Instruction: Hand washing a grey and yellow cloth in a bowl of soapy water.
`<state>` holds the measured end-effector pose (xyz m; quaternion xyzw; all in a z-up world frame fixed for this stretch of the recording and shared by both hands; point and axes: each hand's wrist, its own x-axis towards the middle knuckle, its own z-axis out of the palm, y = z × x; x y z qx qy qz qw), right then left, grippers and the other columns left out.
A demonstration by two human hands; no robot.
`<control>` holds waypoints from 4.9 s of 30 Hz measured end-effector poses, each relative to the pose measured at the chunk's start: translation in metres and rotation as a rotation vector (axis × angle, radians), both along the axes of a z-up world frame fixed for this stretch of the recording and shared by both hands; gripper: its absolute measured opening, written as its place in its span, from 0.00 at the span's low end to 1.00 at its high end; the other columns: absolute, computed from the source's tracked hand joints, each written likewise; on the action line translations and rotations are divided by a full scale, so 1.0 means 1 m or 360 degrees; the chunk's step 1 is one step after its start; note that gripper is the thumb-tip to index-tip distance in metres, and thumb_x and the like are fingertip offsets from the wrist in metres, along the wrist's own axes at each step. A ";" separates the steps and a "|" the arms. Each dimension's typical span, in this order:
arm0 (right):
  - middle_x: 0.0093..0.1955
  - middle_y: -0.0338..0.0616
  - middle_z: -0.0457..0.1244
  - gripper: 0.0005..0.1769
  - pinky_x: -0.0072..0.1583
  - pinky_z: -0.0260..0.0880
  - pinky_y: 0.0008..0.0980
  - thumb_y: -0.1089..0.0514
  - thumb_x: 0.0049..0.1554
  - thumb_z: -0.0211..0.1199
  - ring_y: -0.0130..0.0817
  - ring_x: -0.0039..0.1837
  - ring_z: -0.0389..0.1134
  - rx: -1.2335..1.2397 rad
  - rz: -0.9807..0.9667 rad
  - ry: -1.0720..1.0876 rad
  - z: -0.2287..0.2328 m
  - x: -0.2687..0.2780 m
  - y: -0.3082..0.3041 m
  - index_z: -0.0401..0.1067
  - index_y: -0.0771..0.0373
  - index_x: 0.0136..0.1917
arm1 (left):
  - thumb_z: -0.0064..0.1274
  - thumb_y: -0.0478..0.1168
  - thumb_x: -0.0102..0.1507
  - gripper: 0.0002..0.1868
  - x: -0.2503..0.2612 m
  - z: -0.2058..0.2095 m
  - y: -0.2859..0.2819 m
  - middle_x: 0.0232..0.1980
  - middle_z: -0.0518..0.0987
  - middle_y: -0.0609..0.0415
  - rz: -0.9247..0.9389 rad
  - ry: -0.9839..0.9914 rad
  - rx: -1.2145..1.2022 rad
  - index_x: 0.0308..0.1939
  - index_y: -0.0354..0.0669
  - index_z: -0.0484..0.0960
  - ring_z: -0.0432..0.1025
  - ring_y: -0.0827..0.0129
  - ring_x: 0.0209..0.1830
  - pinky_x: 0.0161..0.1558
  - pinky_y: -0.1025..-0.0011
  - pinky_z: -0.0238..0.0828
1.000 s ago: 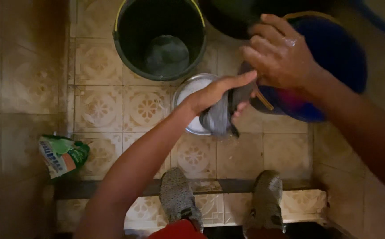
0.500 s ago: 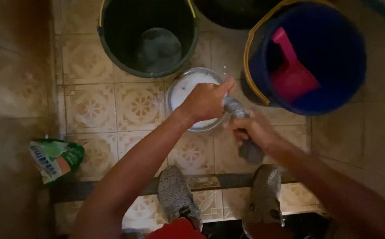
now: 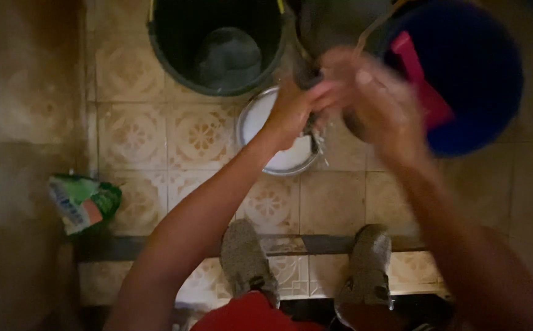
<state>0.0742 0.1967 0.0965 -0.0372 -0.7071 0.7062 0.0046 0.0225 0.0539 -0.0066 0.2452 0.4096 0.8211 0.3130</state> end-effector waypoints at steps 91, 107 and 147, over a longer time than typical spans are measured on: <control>0.64 0.52 0.68 0.23 0.64 0.67 0.42 0.61 0.59 0.56 0.48 0.64 0.69 0.0484 -0.0570 -0.1140 -0.300 0.054 -0.023 0.71 0.64 0.68 | 0.67 0.25 0.61 0.32 -0.002 0.063 -0.131 0.61 0.81 0.46 0.1183 0.0983 -0.0811 0.68 0.36 0.74 0.77 0.65 0.63 0.67 0.70 0.73; 0.66 0.61 0.65 0.47 0.54 0.70 0.41 0.76 0.55 0.56 0.46 0.51 0.70 0.1259 -0.0449 -0.0469 -0.169 0.047 -0.037 0.52 0.49 0.83 | 0.67 0.26 0.65 0.28 0.008 0.068 -0.138 0.61 0.81 0.48 0.1244 0.0926 -0.0764 0.67 0.36 0.73 0.78 0.67 0.62 0.66 0.70 0.75; 0.67 0.53 0.65 0.29 0.66 0.64 0.42 0.61 0.58 0.61 0.45 0.65 0.66 0.0632 -0.0251 -0.0953 -0.265 0.073 -0.013 0.64 0.65 0.72 | 0.64 0.51 0.62 0.38 0.035 -0.010 -0.095 0.40 0.82 0.52 0.0723 -0.0126 -0.1095 0.72 0.38 0.73 0.70 0.76 0.27 0.30 0.74 0.70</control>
